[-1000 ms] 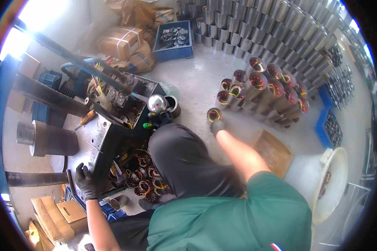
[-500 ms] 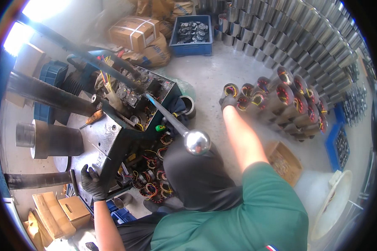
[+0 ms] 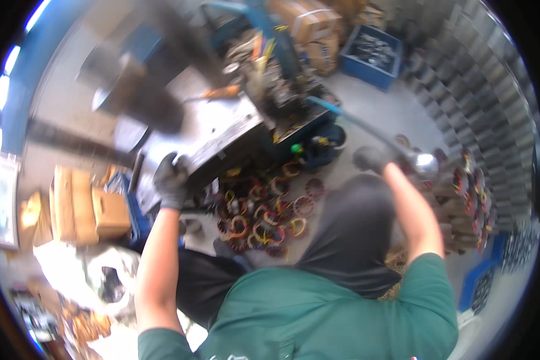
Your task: The person operates a vertical press machine to shape metal cylinders and uses a small pointed tool to adjust the internal wiring of motor stators.
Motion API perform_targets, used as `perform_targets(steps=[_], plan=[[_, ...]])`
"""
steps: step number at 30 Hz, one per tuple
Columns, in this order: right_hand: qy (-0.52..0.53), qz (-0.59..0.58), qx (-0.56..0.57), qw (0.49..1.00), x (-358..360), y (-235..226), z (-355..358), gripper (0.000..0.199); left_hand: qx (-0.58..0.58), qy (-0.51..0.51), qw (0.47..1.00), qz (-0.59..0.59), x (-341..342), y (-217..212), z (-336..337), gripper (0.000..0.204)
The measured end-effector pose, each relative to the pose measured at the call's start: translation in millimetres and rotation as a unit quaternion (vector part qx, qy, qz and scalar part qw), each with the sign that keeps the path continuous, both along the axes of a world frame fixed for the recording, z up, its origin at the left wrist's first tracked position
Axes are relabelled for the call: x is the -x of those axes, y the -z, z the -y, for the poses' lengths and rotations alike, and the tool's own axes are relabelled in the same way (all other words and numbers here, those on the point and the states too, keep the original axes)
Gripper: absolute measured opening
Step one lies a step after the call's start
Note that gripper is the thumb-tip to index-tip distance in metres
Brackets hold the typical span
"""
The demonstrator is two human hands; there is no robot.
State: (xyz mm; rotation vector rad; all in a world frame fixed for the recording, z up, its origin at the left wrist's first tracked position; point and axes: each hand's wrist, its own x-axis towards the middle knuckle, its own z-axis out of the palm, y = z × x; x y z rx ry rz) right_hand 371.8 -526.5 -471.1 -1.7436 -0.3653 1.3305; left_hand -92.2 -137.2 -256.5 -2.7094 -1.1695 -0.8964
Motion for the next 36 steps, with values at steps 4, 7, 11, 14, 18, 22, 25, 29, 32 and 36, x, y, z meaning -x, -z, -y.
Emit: perform_targets(steps=[4, 7, 11, 14, 18, 22, 25, 29, 32, 36], plan=[[-0.310, 0.163, 0.069, 0.934, 23.9, -144.1, -48.3, 0.024, -0.009, 0.010, 1.000, 0.006, -7.3, -2.4, 0.7, 0.027], [-0.507, 0.247, 0.100, 0.820, 52.9, -193.0, -98.9, 0.026, -0.010, -0.006, 1.000, -0.001, -2.8, -0.5, -2.3, 0.027], [-0.622, 0.280, 0.128, 0.720, 108.6, -157.5, -134.1, 0.028, -0.004, 0.001, 1.000, 0.001, -10.0, -2.7, 7.7, 0.027], [-0.732, 0.331, 0.147, 0.577, 175.9, -108.2, -170.3, 0.034, 0.028, -0.034, 0.999, -0.029, 6.2, -10.2, 5.3, 0.027], [-0.601, 0.397, 0.185, 0.668, 185.3, 36.4, -138.0, 0.059, 0.032, -0.002, 0.999, 0.003, -6.6, -3.2, 7.2, 0.027], [-0.468, 0.366, 0.223, 0.772, 200.9, 66.5, -104.5, 0.079, -0.003, 0.020, 1.000, 0.015, -8.2, -7.7, 9.8, 0.026], [-0.377, 0.363, 0.226, 0.822, 223.4, 42.4, -85.7, 0.079, 0.000, 0.014, 1.000, 0.010, 0.2, -8.0, 7.3, 0.026], [-0.326, 0.351, 0.257, 0.839, 230.7, 31.3, -88.9, 0.080, -0.001, 0.015, 1.000, -0.004, 5.9, -8.7, 7.9, 0.026], [-0.382, 0.409, 0.246, 0.791, 219.1, 63.6, -99.2, 0.082, -0.016, 0.012, 1.000, -0.009, 11.9, -8.9, 4.5, 0.025], [-0.427, 0.472, 0.181, 0.750, 74.1, 131.9, -5.6, 0.093, -0.015, 0.085, 0.992, 0.095, -59.1, -7.3, 27.6, 0.021]])
